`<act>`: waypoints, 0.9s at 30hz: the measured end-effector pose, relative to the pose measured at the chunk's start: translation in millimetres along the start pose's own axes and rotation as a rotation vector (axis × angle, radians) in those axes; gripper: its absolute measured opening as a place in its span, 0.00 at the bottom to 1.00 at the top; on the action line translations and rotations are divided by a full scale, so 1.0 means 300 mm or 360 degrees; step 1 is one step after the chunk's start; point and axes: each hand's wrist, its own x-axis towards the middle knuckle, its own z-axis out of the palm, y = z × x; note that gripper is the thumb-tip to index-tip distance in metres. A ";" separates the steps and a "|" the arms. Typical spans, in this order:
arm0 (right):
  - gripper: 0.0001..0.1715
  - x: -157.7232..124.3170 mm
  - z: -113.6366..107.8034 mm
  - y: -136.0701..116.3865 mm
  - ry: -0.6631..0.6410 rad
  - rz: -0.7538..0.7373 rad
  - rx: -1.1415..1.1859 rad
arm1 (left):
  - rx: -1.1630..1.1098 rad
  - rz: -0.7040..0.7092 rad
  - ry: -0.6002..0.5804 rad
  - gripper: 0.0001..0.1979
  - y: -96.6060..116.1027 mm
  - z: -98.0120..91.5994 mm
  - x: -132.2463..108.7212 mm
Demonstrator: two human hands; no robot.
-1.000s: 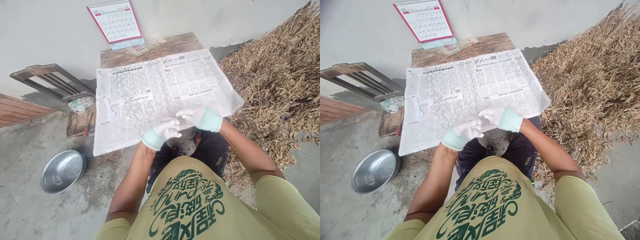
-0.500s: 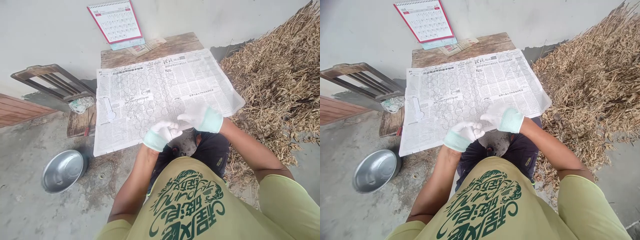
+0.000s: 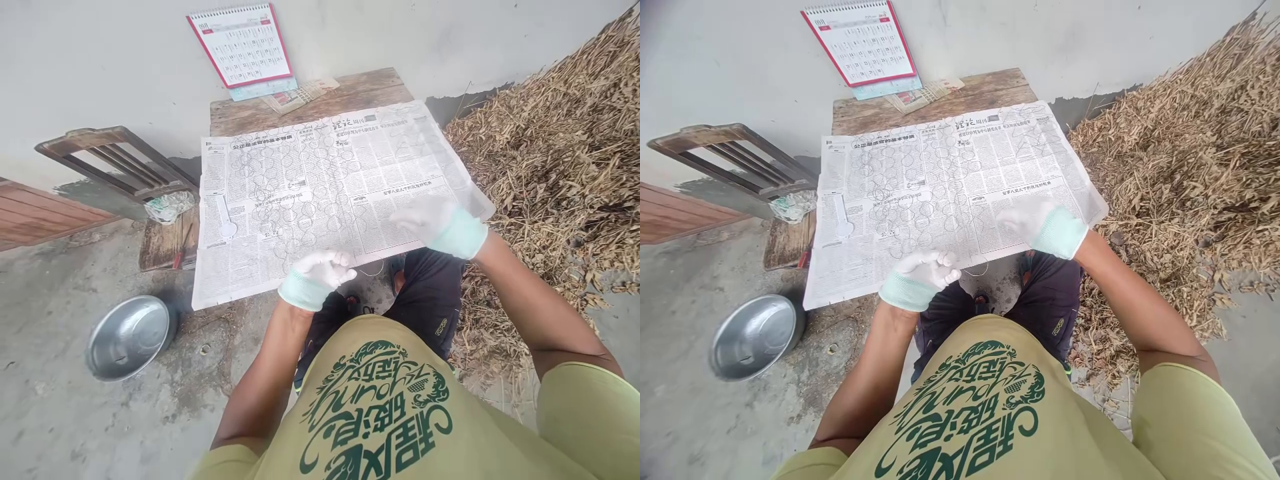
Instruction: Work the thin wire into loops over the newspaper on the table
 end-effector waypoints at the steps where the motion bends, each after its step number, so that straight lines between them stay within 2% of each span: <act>1: 0.02 -0.008 -0.004 0.011 0.0041 0.0031 -0.0138 | 0.0012 0.0039 0.0008 0.06 -0.002 -0.004 0.001; 3: 0.10 -0.031 0.006 0.022 0.0002 0.0052 -0.0310 | 0.0050 0.0105 0.0017 0.08 -0.007 -0.008 0.007; 4: 0.14 -0.044 0.019 0.021 -0.0050 0.0072 -0.0256 | 0.0070 0.0127 0.0015 0.08 -0.010 -0.008 0.010; 7: 0.25 -0.079 0.081 0.006 -0.0241 0.0152 0.0206 | 0.0106 0.0168 -0.0015 0.10 -0.020 -0.005 0.021; 9: 0.29 -0.091 0.128 -0.007 -0.0267 0.0191 0.0517 | 0.0112 0.0190 -0.0041 0.11 -0.027 0.001 0.026; 12: 0.20 -0.086 0.190 -0.026 -0.0204 0.0282 0.0776 | 0.0082 0.0209 -0.0116 0.09 -0.038 0.011 0.034; 15: 0.12 -0.069 0.222 -0.045 -0.0160 0.0369 0.0858 | 0.0032 0.0196 -0.0195 0.07 -0.051 0.014 0.045; 18: 0.13 -0.052 0.222 -0.057 -0.0088 0.0284 0.0732 | 0.0023 0.0161 -0.0205 0.09 -0.066 -0.004 0.058; 21: 0.18 -0.044 0.219 -0.058 -0.0053 0.0199 0.0657 | 0.0065 0.0127 -0.0276 0.10 -0.081 -0.039 0.070; 23: 0.20 -0.043 0.226 -0.050 -0.0044 0.0203 0.0741 | 0.0092 0.0090 -0.0351 0.10 -0.089 -0.060 0.075; 27: 0.17 -0.040 0.253 -0.020 -0.0089 0.0269 0.1142 | 0.0120 0.0033 -0.0448 0.11 -0.096 -0.071 0.080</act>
